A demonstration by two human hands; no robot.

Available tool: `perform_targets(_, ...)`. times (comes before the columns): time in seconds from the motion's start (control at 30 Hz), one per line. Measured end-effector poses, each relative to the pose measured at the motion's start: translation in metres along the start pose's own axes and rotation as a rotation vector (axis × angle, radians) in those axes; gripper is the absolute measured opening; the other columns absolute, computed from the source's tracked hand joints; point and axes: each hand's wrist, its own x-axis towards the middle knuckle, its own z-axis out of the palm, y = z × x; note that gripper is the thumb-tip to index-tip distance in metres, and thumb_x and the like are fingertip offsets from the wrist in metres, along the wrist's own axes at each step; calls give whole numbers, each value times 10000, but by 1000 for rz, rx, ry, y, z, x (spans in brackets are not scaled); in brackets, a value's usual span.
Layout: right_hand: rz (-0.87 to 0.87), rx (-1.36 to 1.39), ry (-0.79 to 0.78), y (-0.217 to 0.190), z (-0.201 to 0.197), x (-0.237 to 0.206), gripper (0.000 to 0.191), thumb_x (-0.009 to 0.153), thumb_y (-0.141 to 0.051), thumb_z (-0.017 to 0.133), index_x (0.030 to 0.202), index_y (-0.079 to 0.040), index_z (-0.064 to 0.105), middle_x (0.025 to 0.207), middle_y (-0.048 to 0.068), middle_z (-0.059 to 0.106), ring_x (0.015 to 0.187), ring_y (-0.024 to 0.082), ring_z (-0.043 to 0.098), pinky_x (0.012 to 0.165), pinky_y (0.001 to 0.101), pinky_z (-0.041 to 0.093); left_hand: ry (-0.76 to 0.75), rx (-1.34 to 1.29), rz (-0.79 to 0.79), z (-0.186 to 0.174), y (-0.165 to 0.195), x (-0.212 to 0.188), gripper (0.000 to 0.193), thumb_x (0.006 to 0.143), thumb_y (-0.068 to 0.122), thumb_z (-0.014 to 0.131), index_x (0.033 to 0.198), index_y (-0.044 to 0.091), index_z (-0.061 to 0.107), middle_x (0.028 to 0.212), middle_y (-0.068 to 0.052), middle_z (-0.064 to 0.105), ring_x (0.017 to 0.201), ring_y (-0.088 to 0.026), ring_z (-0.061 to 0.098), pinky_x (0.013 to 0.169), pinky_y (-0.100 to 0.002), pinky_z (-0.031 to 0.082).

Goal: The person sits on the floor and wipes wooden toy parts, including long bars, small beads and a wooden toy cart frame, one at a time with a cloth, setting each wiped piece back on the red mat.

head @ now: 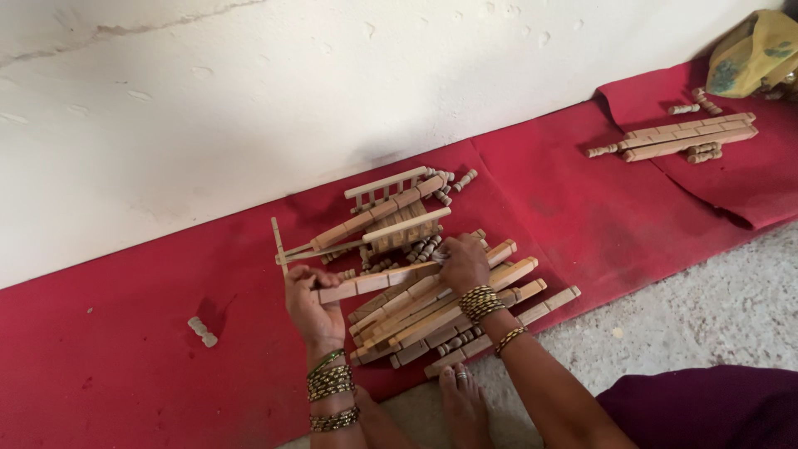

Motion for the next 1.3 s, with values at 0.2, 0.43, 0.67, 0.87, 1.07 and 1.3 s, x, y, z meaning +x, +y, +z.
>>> perform_targets(0.2, -388, 431, -105, -97, -10, -31, 55, 835, -125, 718, 806, -80, 703, 856, 70, 648, 866, 208, 585, 818, 380, 510, -233, 117, 8, 40, 31, -16, 291, 868, -35, 386, 1109, 54, 521, 1221, -183, 648, 1193, -293, 622, 1068, -412, 503)
perform_targets(0.43, -450, 337, -262, -130, -41, -35, 69, 908, -125, 704, 956, -96, 745, 952, 49, 691, 912, 183, 601, 859, 333, 525, -234, 121, -82, 54, 36, -22, 359, 822, -45, 413, 1151, 61, 511, 1332, -199, 571, 1343, -334, 522, 1179, -443, 432)
perform_targets(0.67, 173, 207, -412, -14, -15, 13, 241, 787, -157, 801, 1021, -119, 764, 1011, 54, 672, 914, 207, 663, 828, 399, 593, -237, -39, -78, 31, 13, -18, 282, 858, -34, 428, 1093, 87, 526, 1339, -211, 603, 1381, -332, 511, 1224, -453, 384)
perform_targets(0.87, -58, -23, -249, 36, 10, 18, 228, 800, -148, 754, 1022, -136, 804, 1031, 118, 669, 1023, 293, 621, 967, 452, 525, 52, 64, -65, 18, 3, -15, 220, 900, -60, 542, 1064, 83, 579, 1190, -202, 675, 1203, -345, 626, 1078, -503, 520)
perform_targets(1.07, -232, -81, -334, 8, 8, -1, 325, 747, -96, 742, 1069, -135, 738, 1124, 78, 596, 1103, 297, 536, 930, 442, 509, -124, -90, -75, 16, 12, -15, 214, 874, -94, 576, 1015, 66, 586, 1197, -176, 687, 1198, -306, 659, 1094, -455, 549)
perform_targets(1.3, -211, -97, -187, -12, -19, 20, 143, 913, -132, 687, 985, -234, 756, 1057, -7, 641, 1041, 200, 578, 731, 313, 616, 159, -122, 25, 13, 20, -2, 227, 960, 85, 647, 1172, 20, 599, 1180, -212, 669, 1103, -314, 652, 976, -431, 553)
